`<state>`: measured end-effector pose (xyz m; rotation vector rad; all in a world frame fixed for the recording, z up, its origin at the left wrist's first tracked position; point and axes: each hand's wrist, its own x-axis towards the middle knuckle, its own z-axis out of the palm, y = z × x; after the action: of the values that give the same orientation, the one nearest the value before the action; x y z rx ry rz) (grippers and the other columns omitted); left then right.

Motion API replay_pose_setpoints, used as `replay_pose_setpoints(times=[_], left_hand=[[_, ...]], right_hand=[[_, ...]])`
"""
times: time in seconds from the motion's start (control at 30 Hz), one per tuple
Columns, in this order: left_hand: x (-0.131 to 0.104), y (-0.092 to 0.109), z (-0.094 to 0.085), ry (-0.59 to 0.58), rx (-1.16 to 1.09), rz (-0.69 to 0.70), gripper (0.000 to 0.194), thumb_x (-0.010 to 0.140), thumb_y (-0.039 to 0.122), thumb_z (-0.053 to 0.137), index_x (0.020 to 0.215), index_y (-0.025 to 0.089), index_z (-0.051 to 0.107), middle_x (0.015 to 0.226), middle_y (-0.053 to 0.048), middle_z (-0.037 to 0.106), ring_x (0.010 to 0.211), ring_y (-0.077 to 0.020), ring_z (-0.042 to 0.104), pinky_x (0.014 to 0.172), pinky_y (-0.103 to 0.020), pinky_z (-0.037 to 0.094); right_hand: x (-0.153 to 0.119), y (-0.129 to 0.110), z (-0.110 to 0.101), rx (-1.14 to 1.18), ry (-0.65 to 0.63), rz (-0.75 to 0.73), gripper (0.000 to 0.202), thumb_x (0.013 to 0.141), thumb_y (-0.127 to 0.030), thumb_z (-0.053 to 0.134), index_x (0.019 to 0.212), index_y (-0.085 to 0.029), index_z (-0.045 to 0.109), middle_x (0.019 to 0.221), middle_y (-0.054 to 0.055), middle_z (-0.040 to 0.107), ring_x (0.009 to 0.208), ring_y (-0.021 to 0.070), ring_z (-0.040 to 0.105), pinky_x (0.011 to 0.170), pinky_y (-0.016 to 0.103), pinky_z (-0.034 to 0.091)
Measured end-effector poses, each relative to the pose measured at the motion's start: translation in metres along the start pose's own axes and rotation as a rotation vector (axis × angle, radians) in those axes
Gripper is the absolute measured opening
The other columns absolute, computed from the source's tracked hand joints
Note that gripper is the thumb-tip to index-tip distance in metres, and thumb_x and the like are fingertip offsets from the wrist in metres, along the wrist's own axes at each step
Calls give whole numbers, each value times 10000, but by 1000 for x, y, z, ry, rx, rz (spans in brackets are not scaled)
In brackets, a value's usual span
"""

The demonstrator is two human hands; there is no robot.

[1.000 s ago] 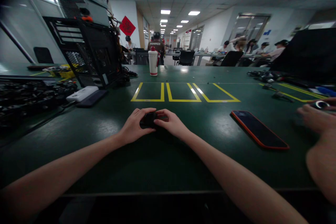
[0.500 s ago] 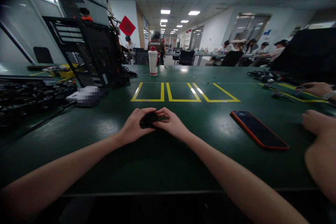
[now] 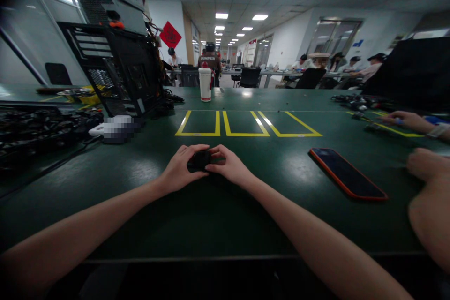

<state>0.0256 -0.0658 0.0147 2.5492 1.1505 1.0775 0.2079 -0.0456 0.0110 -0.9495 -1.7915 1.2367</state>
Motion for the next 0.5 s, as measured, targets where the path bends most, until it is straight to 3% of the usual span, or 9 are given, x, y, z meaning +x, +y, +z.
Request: replay_pose_setpoints(times=[0.27,0.5], left_hand=[[0,1,-1,-5,-19,-24,596,658,243,683,1188,246,410,1150,-35,531,924,-212,474,805,-363,395],[0,2,-2,-13,-16,-22,588,660,247,680,1183,245,412,1141,-36,535,922,-212,473,800,-363,393]], right_hand=[[-6,-6,2,72,-3,40,264,715,-291,616,938,-186,520,969,48,588,922,176,573,819,381,464],[-4,-12,4,90,38,69,333,646,-186,669,941,-187,516,1018,44,563,932,163,566,855,381,452]])
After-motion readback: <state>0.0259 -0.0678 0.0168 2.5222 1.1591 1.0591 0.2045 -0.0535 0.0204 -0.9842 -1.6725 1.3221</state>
